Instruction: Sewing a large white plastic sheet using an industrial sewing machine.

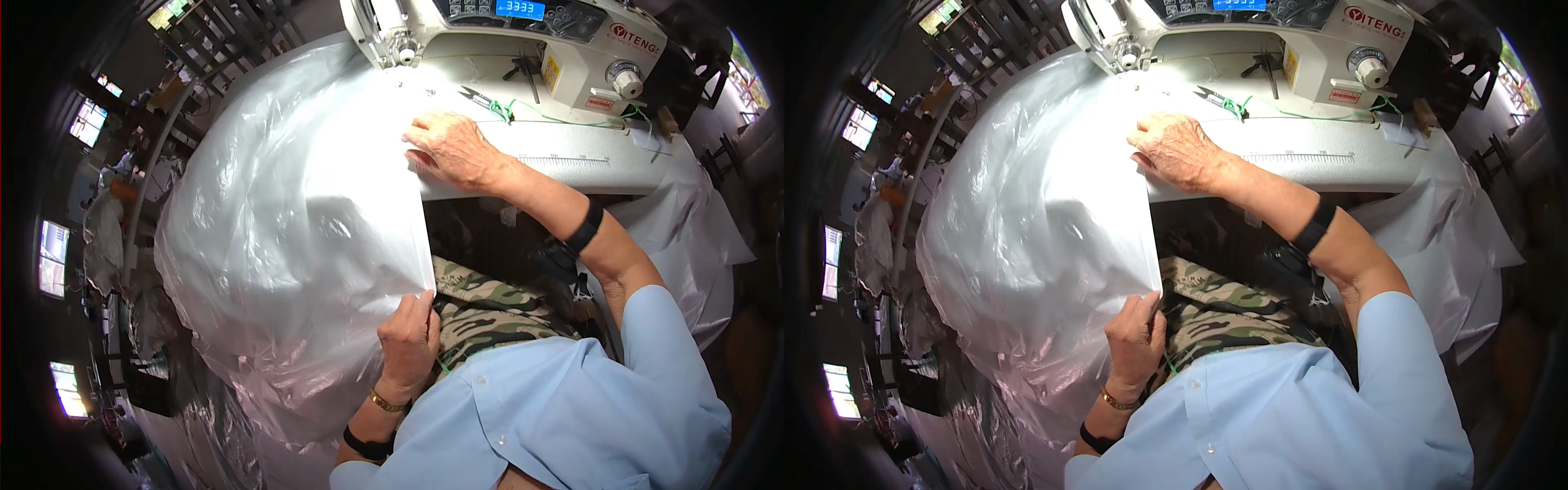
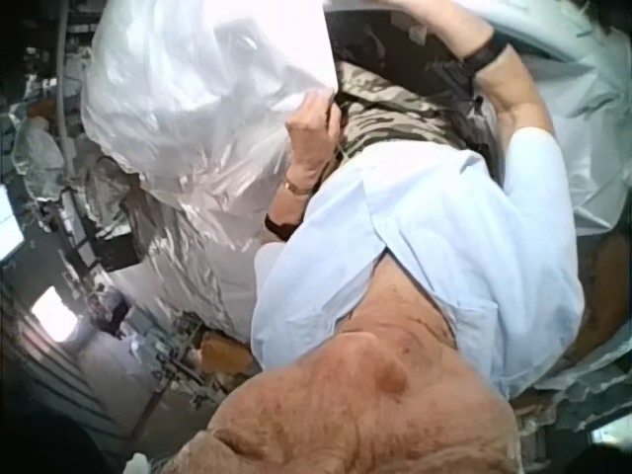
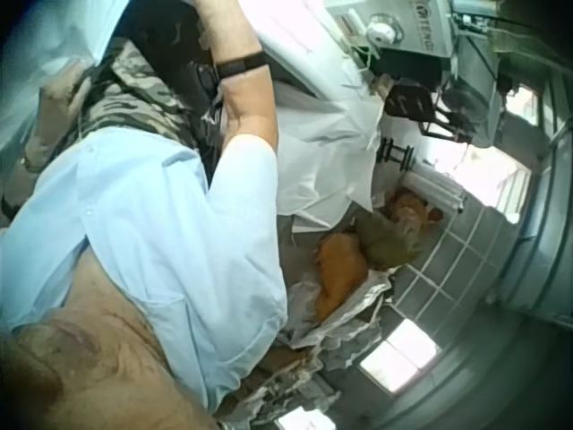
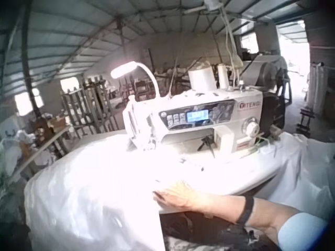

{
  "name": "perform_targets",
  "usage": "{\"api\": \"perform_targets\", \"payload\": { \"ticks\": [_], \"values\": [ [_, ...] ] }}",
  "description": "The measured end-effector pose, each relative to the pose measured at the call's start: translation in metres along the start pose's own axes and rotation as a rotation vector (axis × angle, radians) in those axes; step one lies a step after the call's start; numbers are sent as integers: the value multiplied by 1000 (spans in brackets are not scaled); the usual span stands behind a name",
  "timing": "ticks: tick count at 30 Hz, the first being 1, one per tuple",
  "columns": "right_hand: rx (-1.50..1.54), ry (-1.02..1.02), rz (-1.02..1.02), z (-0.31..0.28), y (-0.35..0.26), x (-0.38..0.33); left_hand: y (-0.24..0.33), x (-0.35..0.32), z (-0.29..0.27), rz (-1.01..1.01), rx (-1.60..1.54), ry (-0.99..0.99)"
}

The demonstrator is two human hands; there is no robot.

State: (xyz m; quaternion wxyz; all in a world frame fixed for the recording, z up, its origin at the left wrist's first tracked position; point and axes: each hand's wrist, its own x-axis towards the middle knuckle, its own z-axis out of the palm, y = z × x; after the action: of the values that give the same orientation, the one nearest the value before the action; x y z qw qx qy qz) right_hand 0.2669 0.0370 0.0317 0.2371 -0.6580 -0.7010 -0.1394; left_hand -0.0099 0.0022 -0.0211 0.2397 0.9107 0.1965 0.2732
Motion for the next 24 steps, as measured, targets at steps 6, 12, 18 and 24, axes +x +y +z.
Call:
{"api": "perform_targets", "payload": {
  "ticks": [6, 12, 18, 24],
  "values": [
    [58, -116, 119, 30, 37, 12, -8, 6, 7, -2, 13, -30],
    [55, -183, 158, 35, 46, 19, -29, 40, 6, 0, 110, 42],
    [55, 42, 51, 39, 45, 18, -45, 96, 2, 38, 128, 12],
    [77, 39, 55, 39, 46, 20, -48, 154, 4, 58, 108, 27]
  ]
}}
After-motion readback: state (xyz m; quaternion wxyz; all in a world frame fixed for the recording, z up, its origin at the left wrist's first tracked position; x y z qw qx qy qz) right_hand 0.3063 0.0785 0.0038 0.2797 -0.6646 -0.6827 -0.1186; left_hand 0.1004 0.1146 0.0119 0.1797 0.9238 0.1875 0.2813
